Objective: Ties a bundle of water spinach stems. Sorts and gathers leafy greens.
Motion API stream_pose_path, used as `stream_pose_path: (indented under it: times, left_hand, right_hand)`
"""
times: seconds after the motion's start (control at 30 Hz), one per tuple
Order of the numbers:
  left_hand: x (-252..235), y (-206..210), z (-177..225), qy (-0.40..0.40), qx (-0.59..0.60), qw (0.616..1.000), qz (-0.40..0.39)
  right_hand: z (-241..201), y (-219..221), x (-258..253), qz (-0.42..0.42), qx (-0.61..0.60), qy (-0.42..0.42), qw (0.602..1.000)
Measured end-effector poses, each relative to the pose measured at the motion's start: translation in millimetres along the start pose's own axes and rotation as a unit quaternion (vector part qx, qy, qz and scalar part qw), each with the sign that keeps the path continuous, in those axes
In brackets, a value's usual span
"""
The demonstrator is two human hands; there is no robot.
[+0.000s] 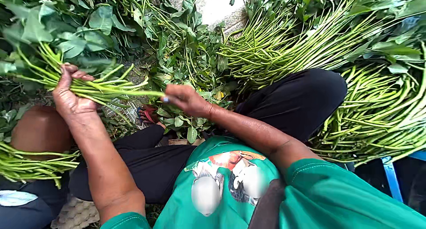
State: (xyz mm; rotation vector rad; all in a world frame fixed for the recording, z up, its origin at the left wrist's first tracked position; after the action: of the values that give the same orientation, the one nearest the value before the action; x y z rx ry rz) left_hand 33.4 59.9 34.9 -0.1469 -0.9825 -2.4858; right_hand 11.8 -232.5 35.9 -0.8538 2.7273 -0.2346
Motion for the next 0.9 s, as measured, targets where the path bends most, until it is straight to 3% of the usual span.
stream_pose_path:
  times: [0.1, 0.17, 0.23, 0.3, 0.43, 0.53, 0.73, 0.9]
  left_hand:
    - [0.7, -10.0, 7.6, 0.046, 0.02, 0.998, 0.042]
    - [6.0, -10.1, 14.3, 0.077, -0.027, 0.996, 0.042]
    - [7.8, 2.9, 8.9, 0.08, -0.051, 0.995, 0.041]
    - [19.7, 15.0, -7.6, 0.01, -0.085, 0.996, 0.007]
    - [26.0, 21.8, -42.9, -0.118, -0.118, 0.985, -0.047]
    - [24.4, 11.5, -59.2, -0.171, -0.13, 0.976, -0.026]
    - [9.4, 11.2, -87.0, -0.215, -0.177, 0.96, 0.017]
    - [11.7, 5.8, -93.1, -0.224, -0.195, 0.954, 0.041]
  right_hand:
    - [22.3, -66.7, -33.2, 0.25, -0.21, 0.08, 0.942]
    - [73.2, -104.9, -45.9, 0.316, -0.219, 0.13, 0.914]
    - [134.2, -105.8, -40.1, 0.251, -0.146, 0.243, 0.926]
    - [185.3, -78.2, -21.6, 0.131, -0.063, 0.365, 0.92]
    - [236.4, -27.9, 19.9, -0.025, 0.104, 0.537, 0.837]
    - [245.3, -22.5, 25.5, -0.035, 0.124, 0.539, 0.832]
    - [214.4, -32.4, 9.0, -0.064, 0.044, 0.496, 0.865]
    - [213.8, -19.6, 28.9, -0.023, 0.021, 0.545, 0.838]
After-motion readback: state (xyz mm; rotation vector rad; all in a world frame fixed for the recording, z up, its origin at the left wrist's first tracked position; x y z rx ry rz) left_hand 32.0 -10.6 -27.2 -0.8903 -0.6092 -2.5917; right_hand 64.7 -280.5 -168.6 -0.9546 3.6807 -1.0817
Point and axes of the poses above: each hand's wrist, its own x-axis away from the middle knuckle, its own y-axis out of the palm, z = x × y, the point moved 4 cm from there along -x, towards the middle knuckle, and after that the axes turned 2 degrees about x, right-handed, at the moved point
